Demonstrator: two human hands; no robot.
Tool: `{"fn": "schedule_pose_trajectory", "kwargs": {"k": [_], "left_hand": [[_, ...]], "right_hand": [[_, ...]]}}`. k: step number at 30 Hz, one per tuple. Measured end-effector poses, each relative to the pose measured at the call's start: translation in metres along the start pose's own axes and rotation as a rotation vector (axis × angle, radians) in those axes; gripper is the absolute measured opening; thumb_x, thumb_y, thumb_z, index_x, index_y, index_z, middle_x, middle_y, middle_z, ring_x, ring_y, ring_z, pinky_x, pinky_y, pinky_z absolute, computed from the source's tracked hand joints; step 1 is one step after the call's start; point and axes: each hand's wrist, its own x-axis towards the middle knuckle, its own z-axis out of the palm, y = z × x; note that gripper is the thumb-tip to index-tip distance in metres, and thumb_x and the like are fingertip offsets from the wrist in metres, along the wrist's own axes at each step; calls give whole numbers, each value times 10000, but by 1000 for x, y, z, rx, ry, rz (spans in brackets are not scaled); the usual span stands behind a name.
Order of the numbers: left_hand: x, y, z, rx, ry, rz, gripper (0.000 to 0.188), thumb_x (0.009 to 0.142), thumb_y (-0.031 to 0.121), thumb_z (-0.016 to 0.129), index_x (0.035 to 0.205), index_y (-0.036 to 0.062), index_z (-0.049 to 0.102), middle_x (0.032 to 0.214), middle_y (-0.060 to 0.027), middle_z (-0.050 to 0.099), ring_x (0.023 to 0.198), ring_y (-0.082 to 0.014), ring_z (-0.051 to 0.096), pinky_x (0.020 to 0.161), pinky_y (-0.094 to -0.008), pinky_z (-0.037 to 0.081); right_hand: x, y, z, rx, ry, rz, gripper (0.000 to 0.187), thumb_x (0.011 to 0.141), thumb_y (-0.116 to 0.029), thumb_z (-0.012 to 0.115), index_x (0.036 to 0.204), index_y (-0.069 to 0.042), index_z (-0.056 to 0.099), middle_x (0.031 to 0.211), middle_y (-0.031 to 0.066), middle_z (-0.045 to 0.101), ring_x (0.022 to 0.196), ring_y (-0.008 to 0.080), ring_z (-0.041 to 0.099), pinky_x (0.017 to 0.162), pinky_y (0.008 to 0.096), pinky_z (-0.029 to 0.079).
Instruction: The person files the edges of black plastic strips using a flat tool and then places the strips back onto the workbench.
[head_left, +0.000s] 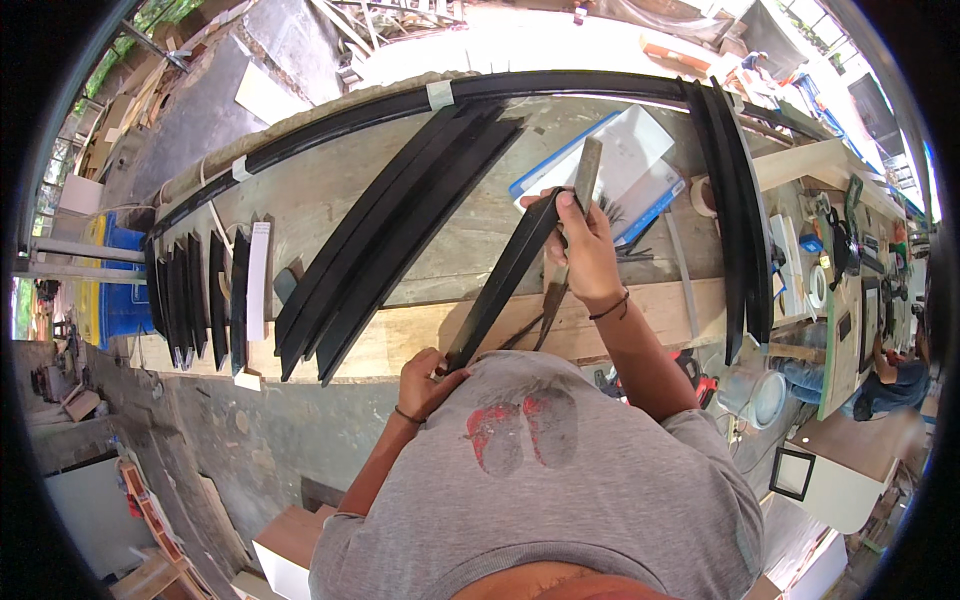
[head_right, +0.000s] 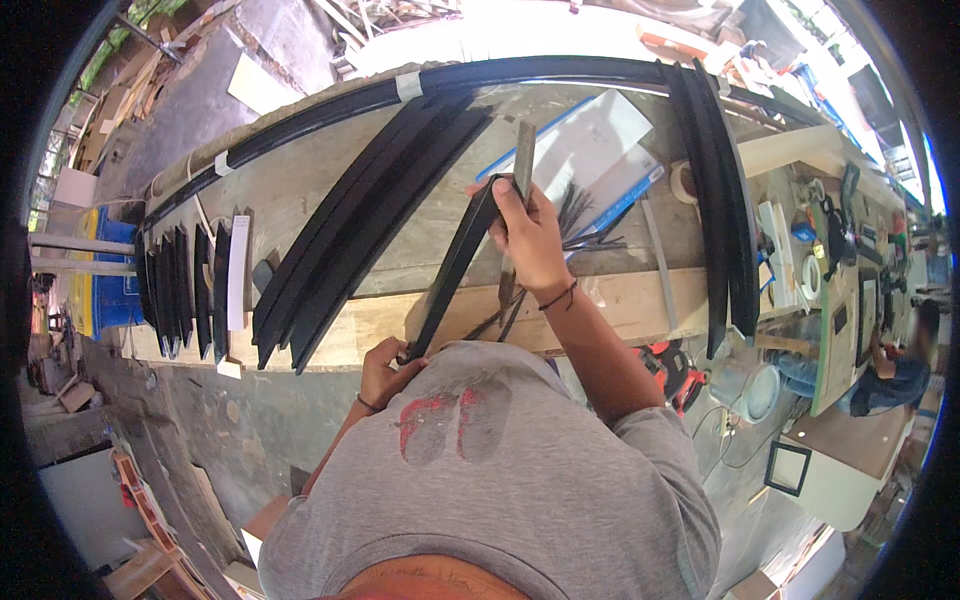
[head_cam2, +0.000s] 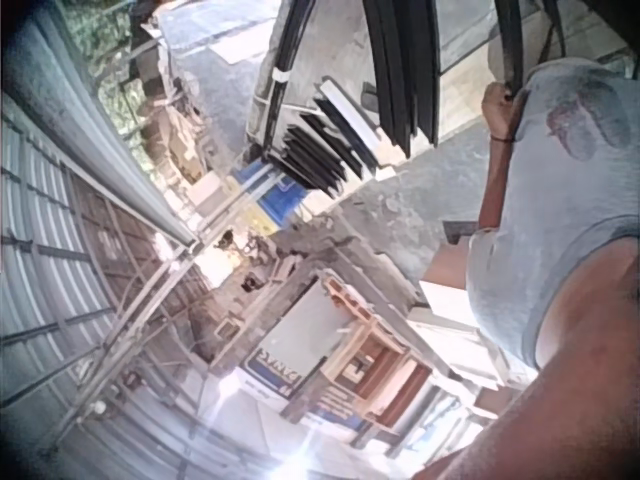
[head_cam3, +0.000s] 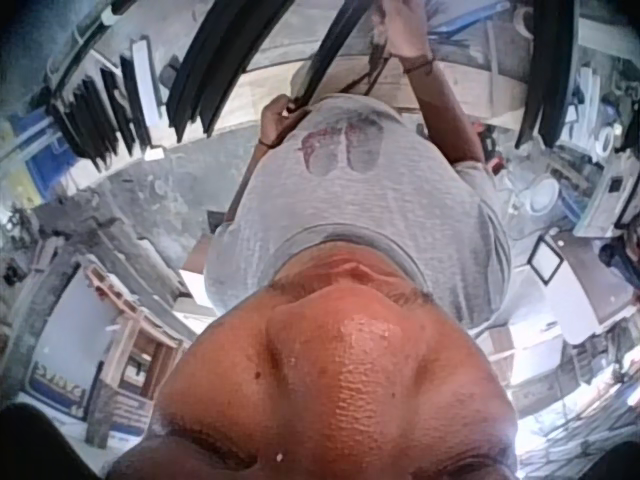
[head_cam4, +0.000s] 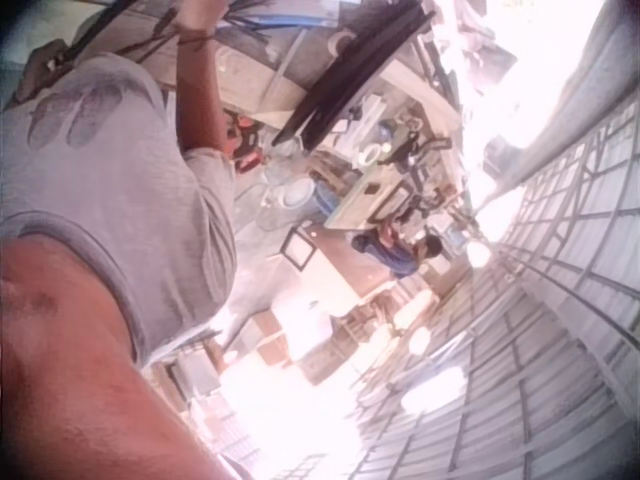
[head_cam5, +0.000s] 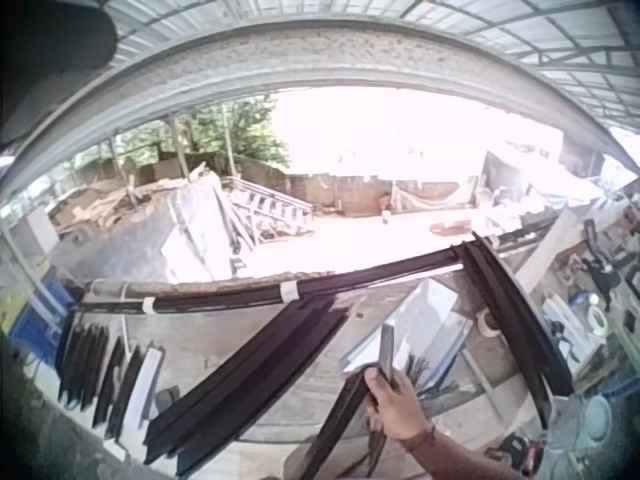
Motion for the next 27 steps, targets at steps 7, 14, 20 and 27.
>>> {"fn": "schedule_pose_trajectory", "kwargs": {"k": [7, 14, 20, 27], "left_hand": [[38, 26, 1, -275, 34, 22, 521, 658, 252, 873, 1028, 47, 568, 946, -70, 599, 891, -191, 599, 790, -330, 474], [111, 121, -22, -656, -178, 116, 540, 836, 217, 722, 1254, -6, 464, 1146, -86, 556, 1091, -157, 525, 950, -328, 418], [120, 138, -24, -559, 13, 206, 487, 846, 371, 715, 1097, -8, 541, 900, -46, 601, 853, -115, 542, 762, -267, 448], [117, 142, -46, -561, 176, 119, 485, 831, 412, 724, 1001, -14, 567, 756, 0, 533, 707, -71, 473, 616, -241, 407]], "right_hand": [[-13, -1, 5, -4, -131, -45, 260, 1012, -259, 467, 1073, -41, 594, 1058, 145, 683, 511, 27, 374, 462, 177, 320], [-33, -9, 17, -68, -306, -31, 285, 1001, -274, 470, 1055, -26, 601, 1070, 146, 678, 542, 19, 383, 486, 175, 334], [-42, -13, 16, -106, -134, -125, 448, 1026, -404, 417, 1046, -3, 614, 950, 71, 678, 532, 40, 391, 471, 198, 313], [-43, 15, -20, -9, 79, 74, 483, 1046, -424, 322, 1130, -9, 555, 801, 78, 585, 579, 94, 432, 528, 249, 371]]}}
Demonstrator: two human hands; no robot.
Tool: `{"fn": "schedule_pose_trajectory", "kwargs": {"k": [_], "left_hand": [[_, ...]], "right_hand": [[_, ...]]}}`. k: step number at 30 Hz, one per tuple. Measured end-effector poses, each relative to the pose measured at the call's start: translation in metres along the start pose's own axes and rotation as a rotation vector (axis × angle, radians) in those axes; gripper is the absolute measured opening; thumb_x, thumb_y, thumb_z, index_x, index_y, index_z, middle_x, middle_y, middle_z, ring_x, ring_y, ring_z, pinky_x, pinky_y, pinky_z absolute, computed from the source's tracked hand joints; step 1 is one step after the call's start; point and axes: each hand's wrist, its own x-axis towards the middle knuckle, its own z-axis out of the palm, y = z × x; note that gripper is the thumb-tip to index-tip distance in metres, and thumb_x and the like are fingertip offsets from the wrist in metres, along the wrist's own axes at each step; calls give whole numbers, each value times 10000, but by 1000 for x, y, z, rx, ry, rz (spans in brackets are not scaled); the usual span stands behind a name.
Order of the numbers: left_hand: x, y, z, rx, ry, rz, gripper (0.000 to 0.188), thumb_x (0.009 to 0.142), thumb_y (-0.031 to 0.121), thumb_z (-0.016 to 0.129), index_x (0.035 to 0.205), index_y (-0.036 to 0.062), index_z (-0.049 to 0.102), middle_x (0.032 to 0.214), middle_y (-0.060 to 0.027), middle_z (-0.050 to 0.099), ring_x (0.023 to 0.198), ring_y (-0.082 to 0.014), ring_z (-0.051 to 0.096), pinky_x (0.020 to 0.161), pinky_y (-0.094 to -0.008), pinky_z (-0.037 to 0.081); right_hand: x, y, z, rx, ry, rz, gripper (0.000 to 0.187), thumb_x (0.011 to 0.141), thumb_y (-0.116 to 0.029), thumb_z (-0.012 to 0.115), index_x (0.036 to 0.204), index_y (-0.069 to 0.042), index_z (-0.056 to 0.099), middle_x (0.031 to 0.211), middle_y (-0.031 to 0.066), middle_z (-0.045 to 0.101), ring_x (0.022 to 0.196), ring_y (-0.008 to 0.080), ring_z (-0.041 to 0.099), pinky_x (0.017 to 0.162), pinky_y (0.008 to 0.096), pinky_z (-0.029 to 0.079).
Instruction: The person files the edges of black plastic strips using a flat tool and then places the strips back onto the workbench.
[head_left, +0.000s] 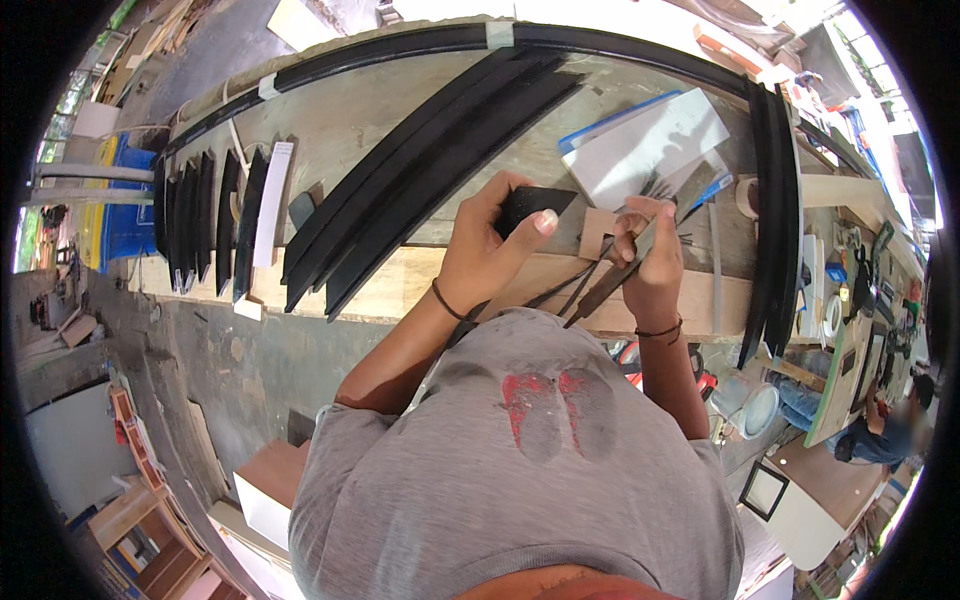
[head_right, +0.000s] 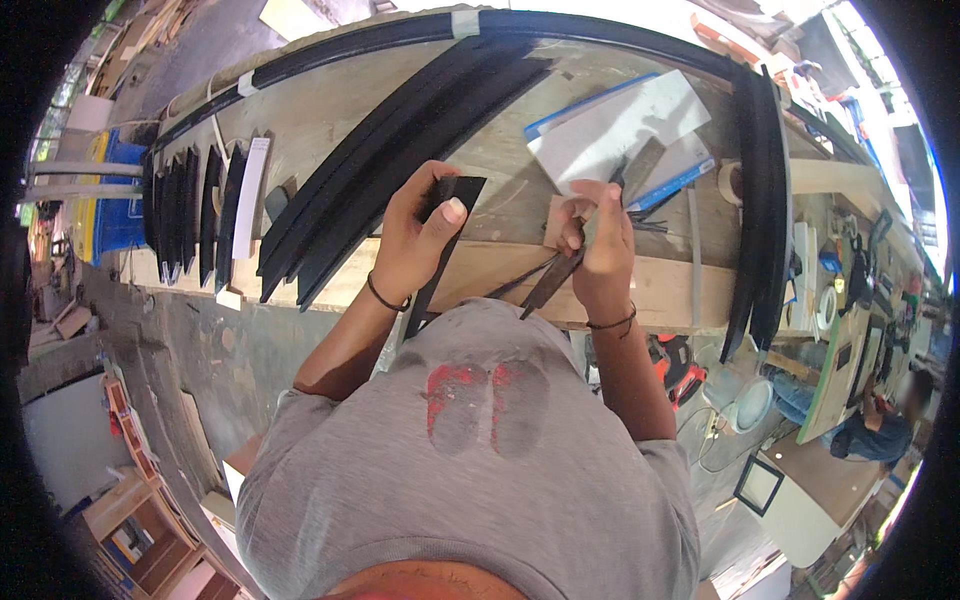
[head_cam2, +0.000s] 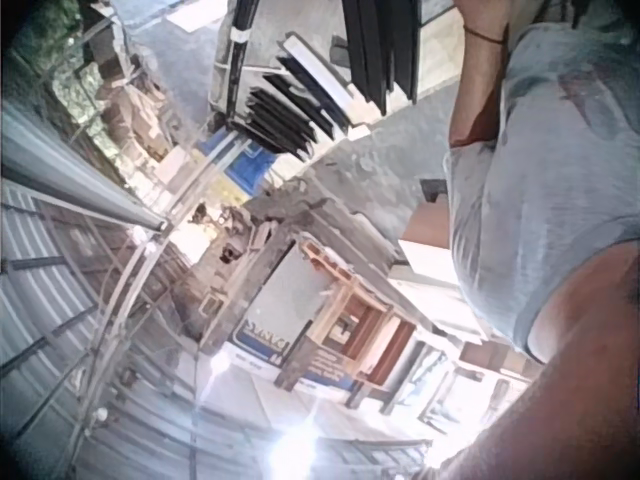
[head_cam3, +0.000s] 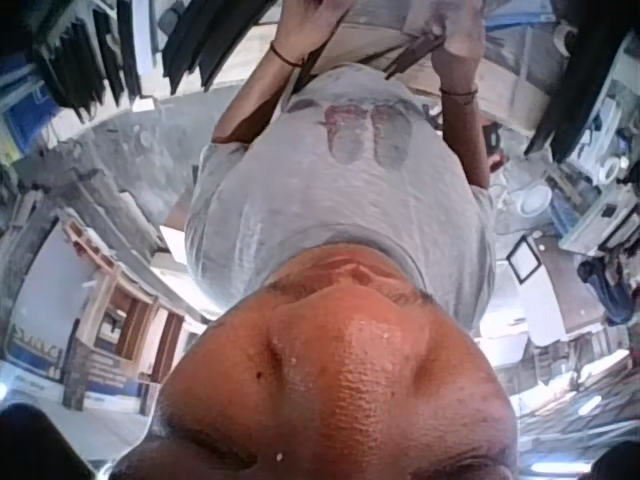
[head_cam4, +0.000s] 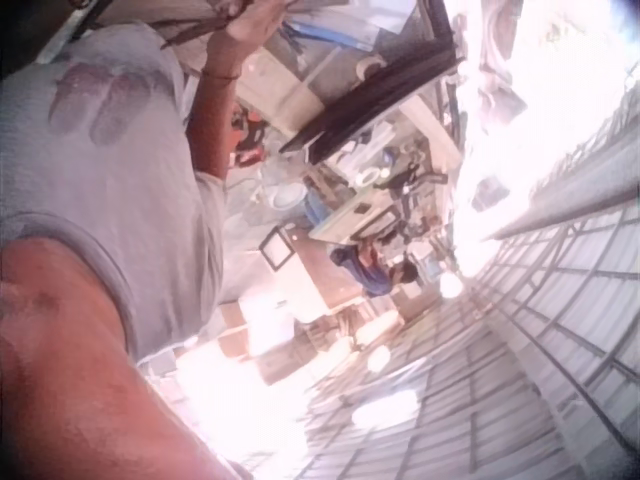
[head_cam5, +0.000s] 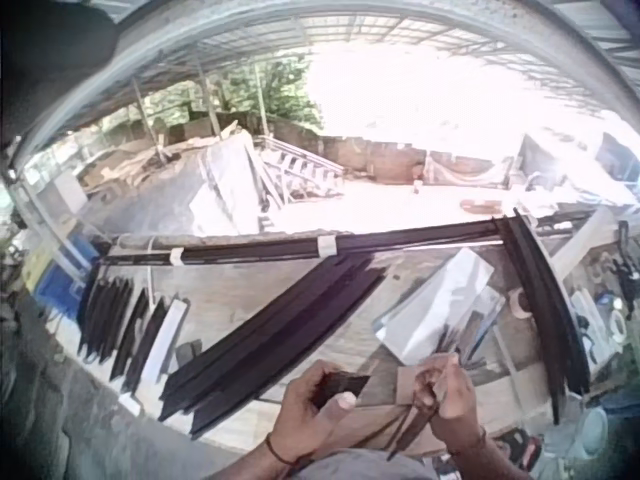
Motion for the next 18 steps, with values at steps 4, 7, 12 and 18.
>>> {"fn": "schedule_pose_trajectory", "kwargs": {"k": [4, 7, 12, 18], "left_hand": [[8, 12, -6, -73, 2, -24, 415, 857, 353, 698, 1012, -13, 580, 801, -2, 547, 738, -67, 477, 642, -233, 406], [10, 16, -9, -70, 16, -18, 396, 867, 348, 650, 1050, 4, 588, 823, 14, 525, 752, -61, 454, 663, -225, 374], [9, 25, -13, -51, -2, -27, 397, 888, 366, 602, 1084, 21, 587, 804, 43, 485, 737, -46, 413, 646, -218, 324], [1, 20, -8, -43, 115, 1, 403, 876, 363, 693, 974, 0, 548, 755, 9, 516, 707, -55, 446, 604, -224, 372]], "right_hand": [[-8, 10, 19, -92, 51, -145, 419, 1045, -290, 365, 1349, -7, 415, 922, 85, 610, 628, 102, 466, 577, 256, 415], [-17, 0, 26, -278, -51, -240, 452, 1031, -181, 391, 1442, -7, 320, 1005, 93, 616, 641, 99, 474, 599, 252, 429], [-29, -46, 30, -767, -260, -583, 554, 951, -74, 504, 1466, 19, 322, 1097, 159, 635, 790, 159, 598, 766, 281, 492], [-53, -73, 32, -828, -408, -491, 501, 882, -12, 562, 1374, 20, 473, 1047, 190, 662, 897, 260, 666, 819, 309, 494]]}}
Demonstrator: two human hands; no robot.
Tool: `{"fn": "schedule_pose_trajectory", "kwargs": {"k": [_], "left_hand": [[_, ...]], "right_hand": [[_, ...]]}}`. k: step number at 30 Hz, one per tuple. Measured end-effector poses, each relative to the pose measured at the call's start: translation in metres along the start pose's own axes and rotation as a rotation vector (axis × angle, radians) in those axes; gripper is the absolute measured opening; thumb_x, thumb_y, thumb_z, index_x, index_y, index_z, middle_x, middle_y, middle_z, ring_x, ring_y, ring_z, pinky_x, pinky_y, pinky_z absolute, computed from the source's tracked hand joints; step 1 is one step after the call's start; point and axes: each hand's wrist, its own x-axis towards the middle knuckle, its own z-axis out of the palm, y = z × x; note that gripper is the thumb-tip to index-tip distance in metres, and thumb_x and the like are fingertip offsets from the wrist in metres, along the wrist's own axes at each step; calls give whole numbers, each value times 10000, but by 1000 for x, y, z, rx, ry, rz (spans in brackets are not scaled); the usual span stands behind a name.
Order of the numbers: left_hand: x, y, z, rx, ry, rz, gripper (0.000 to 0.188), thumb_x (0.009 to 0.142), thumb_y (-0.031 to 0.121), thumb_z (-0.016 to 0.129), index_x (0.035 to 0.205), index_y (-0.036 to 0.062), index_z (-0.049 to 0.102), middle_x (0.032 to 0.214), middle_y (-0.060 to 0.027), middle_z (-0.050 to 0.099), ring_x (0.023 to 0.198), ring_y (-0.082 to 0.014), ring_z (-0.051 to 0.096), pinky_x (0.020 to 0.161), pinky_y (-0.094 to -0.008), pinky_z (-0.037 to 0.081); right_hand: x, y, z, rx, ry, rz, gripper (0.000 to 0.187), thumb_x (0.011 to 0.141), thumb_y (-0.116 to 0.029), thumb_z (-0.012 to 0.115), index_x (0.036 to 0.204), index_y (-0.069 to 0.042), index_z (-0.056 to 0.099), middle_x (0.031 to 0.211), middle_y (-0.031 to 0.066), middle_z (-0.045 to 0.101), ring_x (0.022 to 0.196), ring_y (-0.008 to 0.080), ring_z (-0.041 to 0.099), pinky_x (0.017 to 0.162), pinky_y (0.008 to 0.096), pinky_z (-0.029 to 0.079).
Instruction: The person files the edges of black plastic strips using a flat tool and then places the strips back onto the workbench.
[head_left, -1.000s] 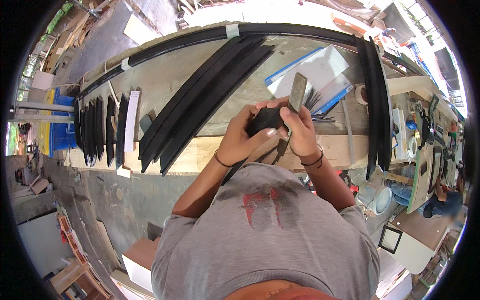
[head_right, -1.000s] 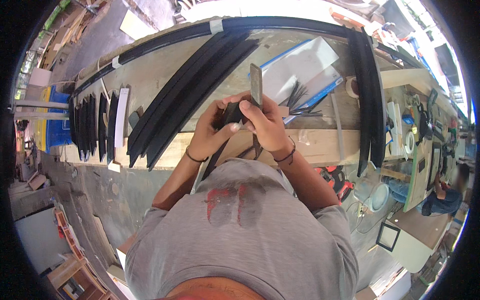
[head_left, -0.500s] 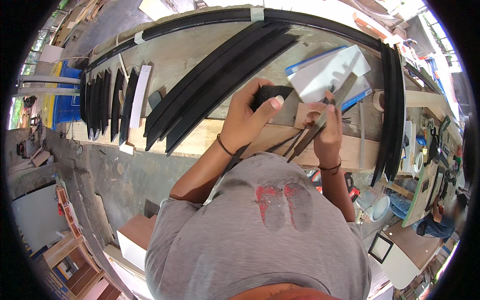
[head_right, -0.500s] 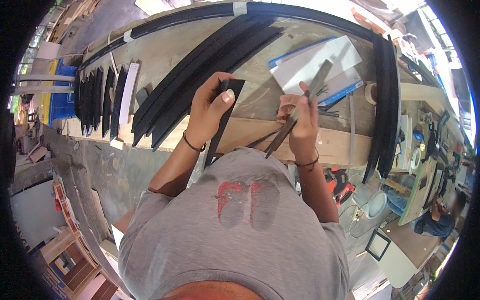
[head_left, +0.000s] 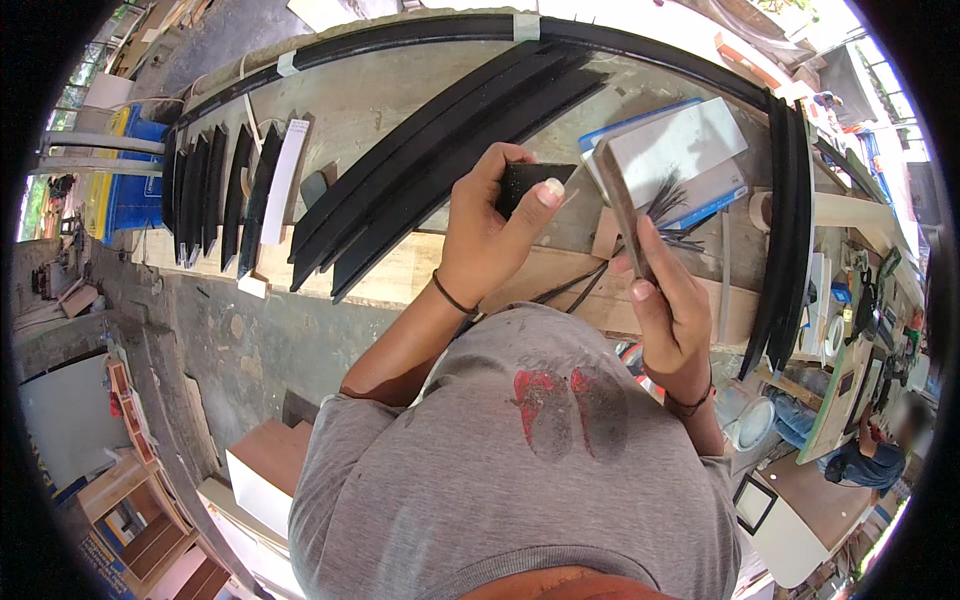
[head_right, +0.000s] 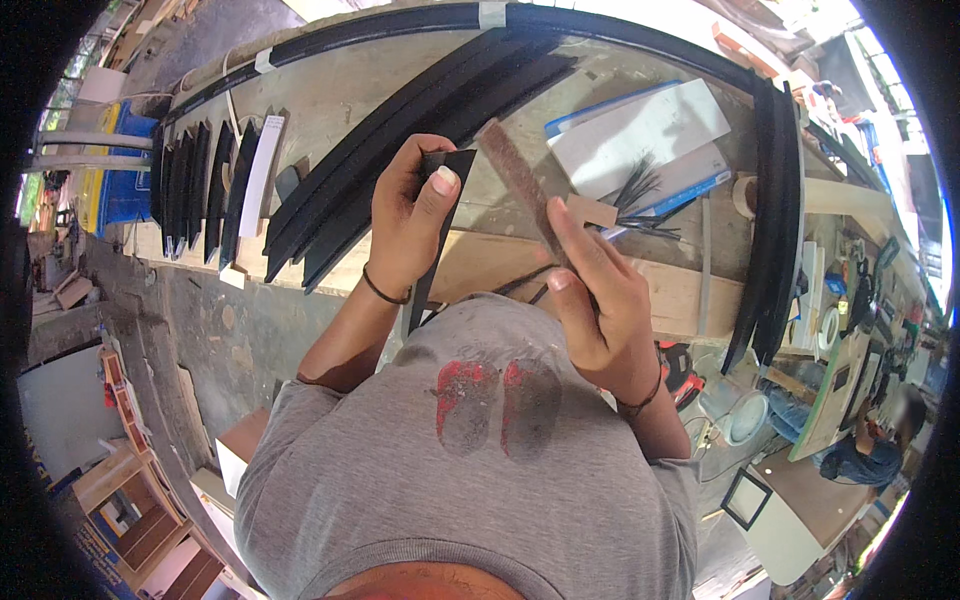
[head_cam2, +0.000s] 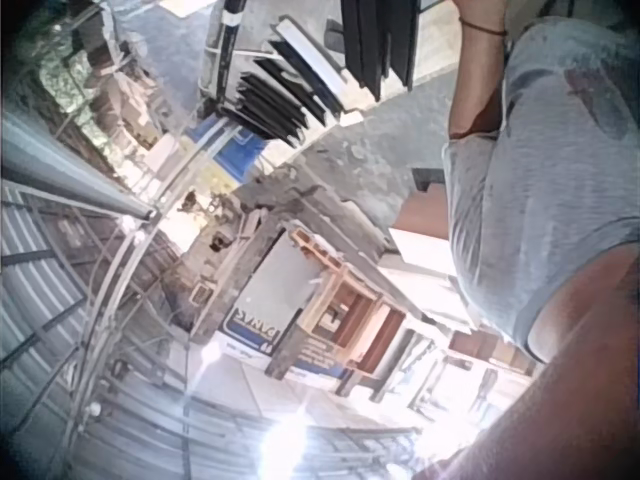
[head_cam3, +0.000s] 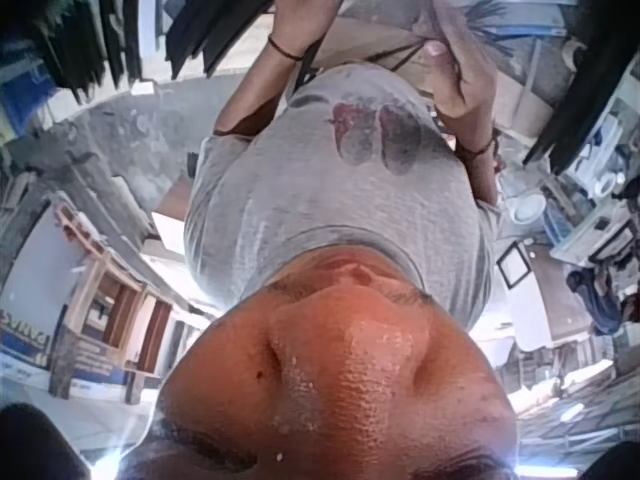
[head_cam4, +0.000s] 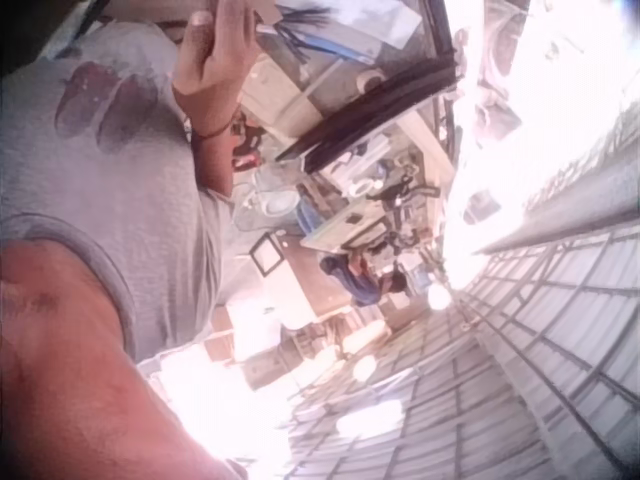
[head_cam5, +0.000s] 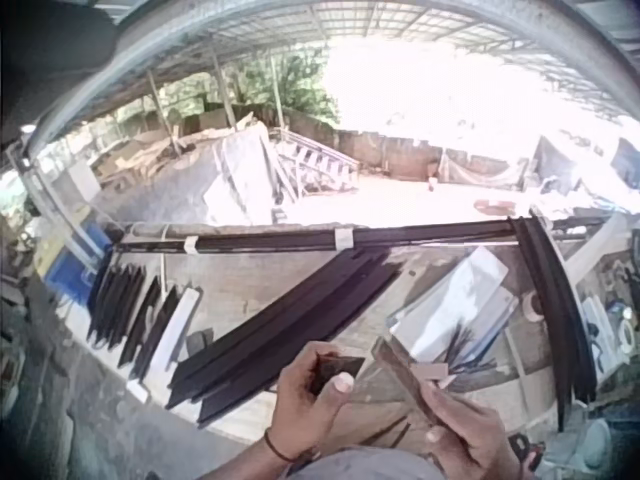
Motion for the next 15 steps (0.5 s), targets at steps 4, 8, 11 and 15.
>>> {"fn": "schedule_pose_trajectory", "kwargs": {"k": [4, 8, 11, 15], "left_hand": [[-13, -13, 6, 14, 49, 48, 404, 876, 352, 690, 984, -6, 536, 729, -9, 518, 684, -71, 455, 598, -230, 383], [-20, -24, 7, 101, 77, 109, 412, 865, 347, 696, 979, -13, 529, 707, -45, 533, 659, -93, 476, 579, -256, 408], [-27, -29, 8, 201, 56, 177, 416, 851, 338, 712, 973, -14, 527, 700, -63, 543, 654, -103, 488, 571, -267, 416], [-30, -29, 6, 128, 119, 83, 407, 838, 318, 728, 970, -10, 527, 695, -70, 544, 647, -115, 490, 570, -269, 417]], "right_hand": [[-8, -6, 3, -2, -101, 45, 501, 870, -1, 563, 1366, -8, 495, 1033, 195, 659, 876, 266, 668, 797, 313, 498], [-7, 0, 7, -46, -96, 71, 483, 881, -2, 553, 1361, -25, 507, 942, 181, 656, 798, 274, 654, 750, 314, 499], [11, 7, 7, -34, -73, 104, 474, 882, -5, 548, 1355, -32, 518, 900, 179, 645, 773, 281, 645, 737, 316, 499], [1, 1, -4, -60, -96, 26, 471, 889, -8, 536, 1359, -37, 515, 869, 174, 630, 749, 282, 627, 716, 326, 491]]}}
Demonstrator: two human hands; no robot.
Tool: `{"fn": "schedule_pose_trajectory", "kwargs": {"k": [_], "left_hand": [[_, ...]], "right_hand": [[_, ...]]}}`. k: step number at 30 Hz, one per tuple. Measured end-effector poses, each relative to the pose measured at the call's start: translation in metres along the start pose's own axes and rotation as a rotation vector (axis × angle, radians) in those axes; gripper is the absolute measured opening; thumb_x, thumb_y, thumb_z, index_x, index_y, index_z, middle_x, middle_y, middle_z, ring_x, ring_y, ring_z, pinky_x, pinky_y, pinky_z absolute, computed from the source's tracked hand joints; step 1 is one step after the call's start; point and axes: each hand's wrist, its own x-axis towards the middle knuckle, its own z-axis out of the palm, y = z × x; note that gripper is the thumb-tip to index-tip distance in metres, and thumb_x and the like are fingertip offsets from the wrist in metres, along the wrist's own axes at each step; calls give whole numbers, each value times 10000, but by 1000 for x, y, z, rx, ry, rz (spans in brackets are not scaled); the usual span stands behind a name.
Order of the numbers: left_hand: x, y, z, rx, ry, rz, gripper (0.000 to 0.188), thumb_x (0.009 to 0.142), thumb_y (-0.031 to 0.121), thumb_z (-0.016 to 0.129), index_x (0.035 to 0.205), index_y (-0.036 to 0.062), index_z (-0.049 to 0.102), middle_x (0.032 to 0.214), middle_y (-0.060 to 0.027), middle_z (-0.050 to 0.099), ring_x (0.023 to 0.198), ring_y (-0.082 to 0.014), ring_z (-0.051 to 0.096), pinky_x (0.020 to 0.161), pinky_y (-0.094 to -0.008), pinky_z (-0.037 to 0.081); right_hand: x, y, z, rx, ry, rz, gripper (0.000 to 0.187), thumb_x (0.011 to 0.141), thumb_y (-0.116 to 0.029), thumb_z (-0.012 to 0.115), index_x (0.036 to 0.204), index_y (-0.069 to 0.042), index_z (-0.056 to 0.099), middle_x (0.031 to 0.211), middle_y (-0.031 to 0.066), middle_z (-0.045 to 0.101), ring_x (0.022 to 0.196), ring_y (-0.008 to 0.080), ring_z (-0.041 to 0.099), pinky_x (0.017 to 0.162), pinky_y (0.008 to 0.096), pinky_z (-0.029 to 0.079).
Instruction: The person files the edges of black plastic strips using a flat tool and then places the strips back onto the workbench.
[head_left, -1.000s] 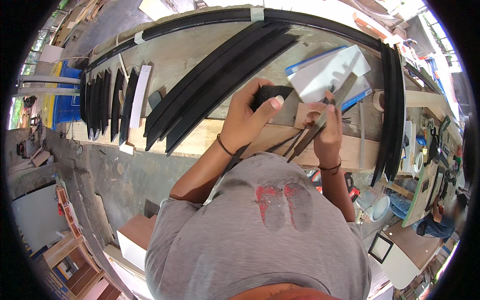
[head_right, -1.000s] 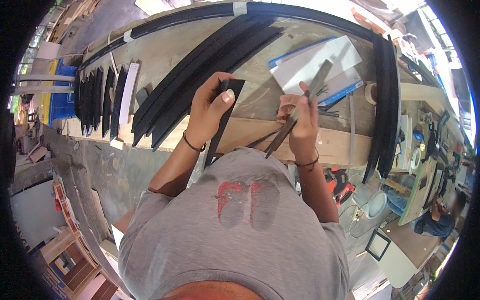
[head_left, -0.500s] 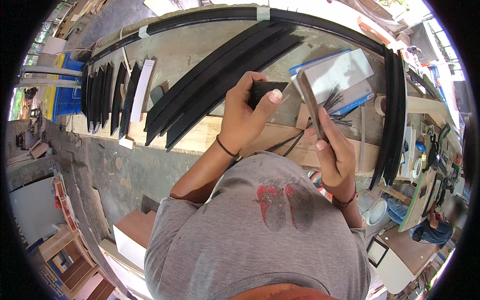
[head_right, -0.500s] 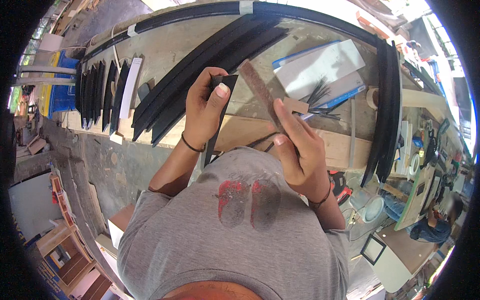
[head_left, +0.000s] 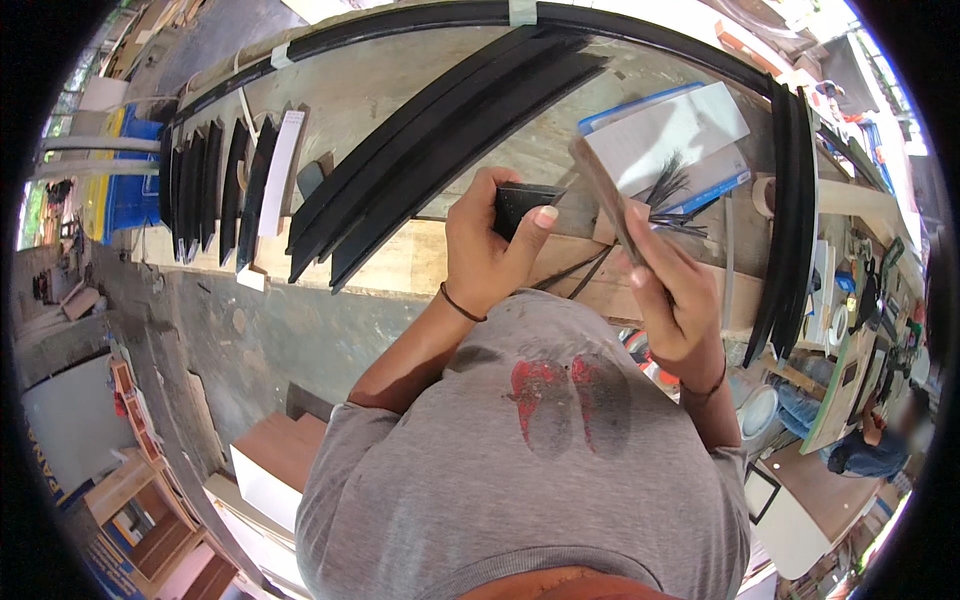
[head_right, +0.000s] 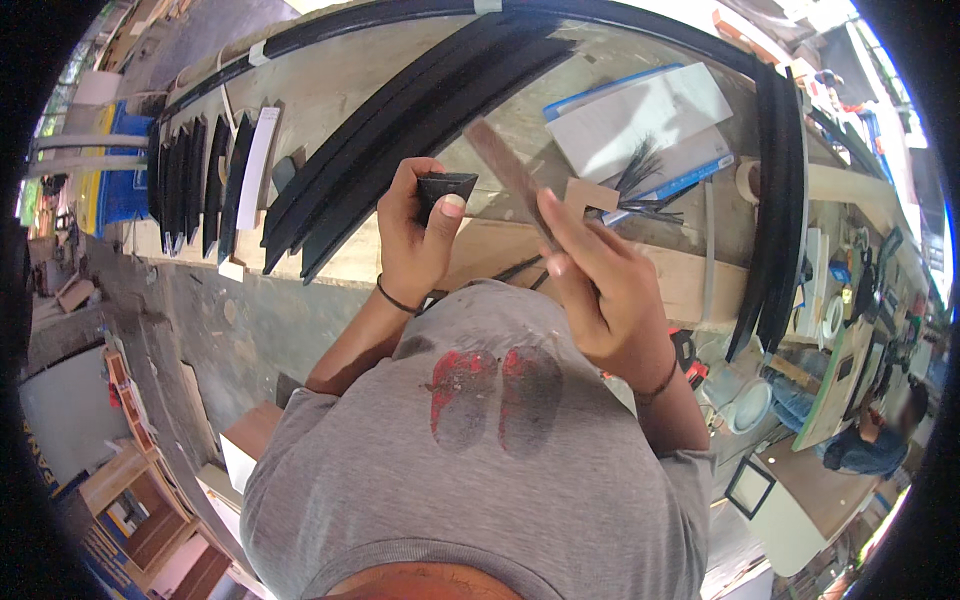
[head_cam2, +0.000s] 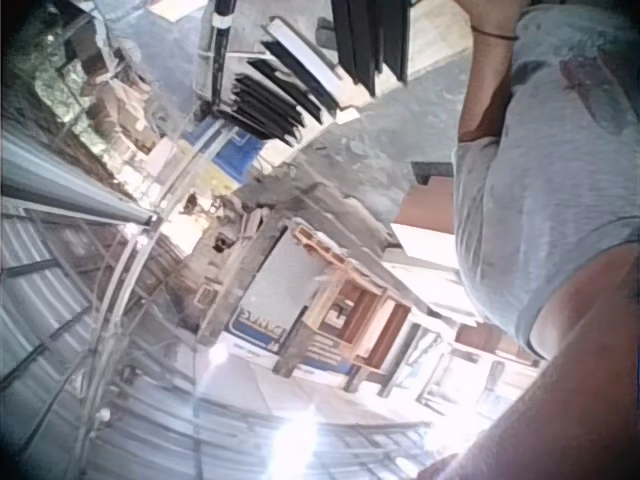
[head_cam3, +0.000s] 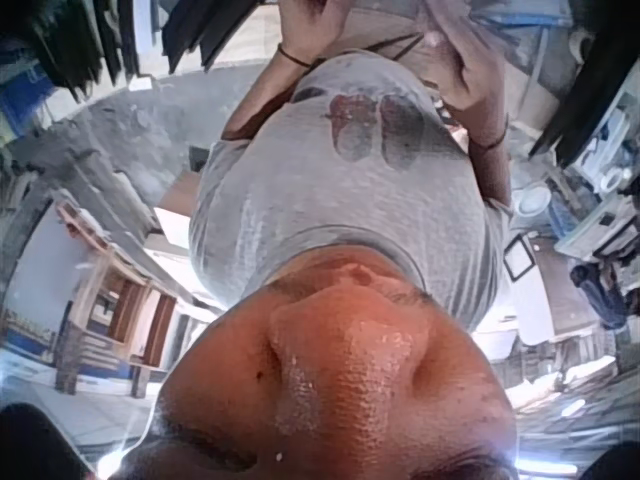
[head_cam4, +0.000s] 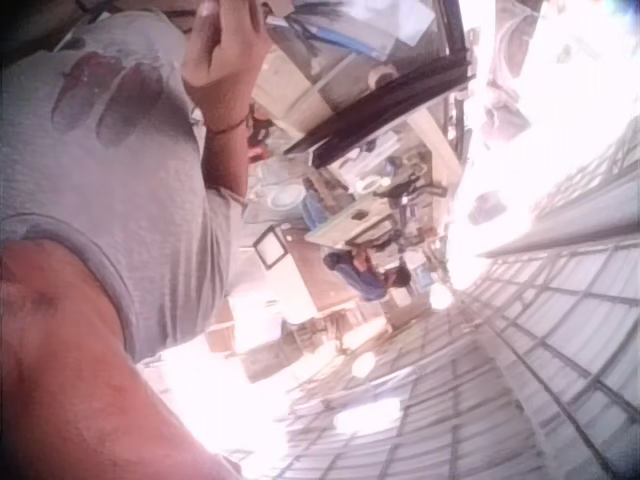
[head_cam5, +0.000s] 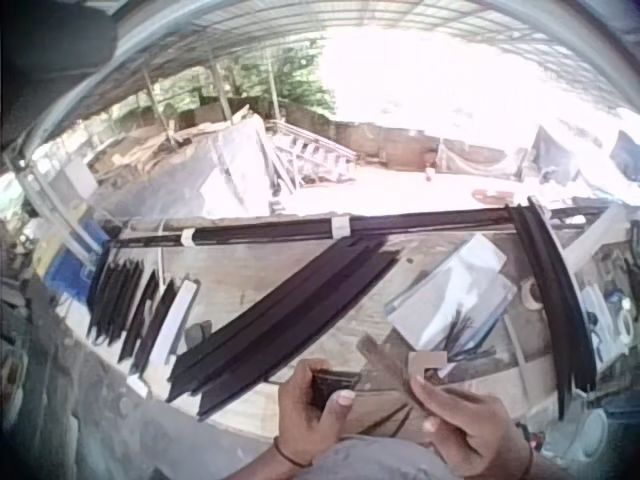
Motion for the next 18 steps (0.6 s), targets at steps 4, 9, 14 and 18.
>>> {"fn": "schedule_pose_trajectory", "kwargs": {"k": [4, 9, 14, 18], "left_hand": [[-1, -8, 3, 46, -1, 51, 398, 820, 296, 748, 952, -7, 526, 696, -77, 549, 646, -123, 490, 577, -273, 426], [-5, -6, -3, 64, 11, 41, 393, 805, 279, 762, 926, -7, 521, 700, -82, 551, 653, -124, 493, 584, -274, 433], [-7, -7, -6, 95, 32, -11, 404, 783, 280, 778, 930, -1, 528, 692, -72, 561, 631, -119, 507, 571, -275, 438], [-14, -13, -1, 83, -100, -19, 373, 817, 270, 737, 972, 16, 512, 735, -11, 534, 693, -67, 470, 608, -236, 404]], "right_hand": [[-6, -2, 6, 25, -58, -20, 488, 887, 0, 527, 1373, -33, 497, 824, 159, 599, 703, 271, 579, 684, 328, 474], [13, 10, 4, 43, -108, 78, 484, 886, -1, 524, 1368, -24, 499, 776, 144, 554, 687, 268, 546, 689, 318, 461], [-1, 6, 2, 64, -132, 10, 471, 884, -4, 528, 1355, -18, 511, 797, 162, 553, 708, 269, 566, 685, 319, 454], [14, 3, 3, -12, -191, 67, 470, 884, 1, 525, 1353, -20, 513, 812, 163, 566, 711, 275, 568, 682, 322, 454]]}}
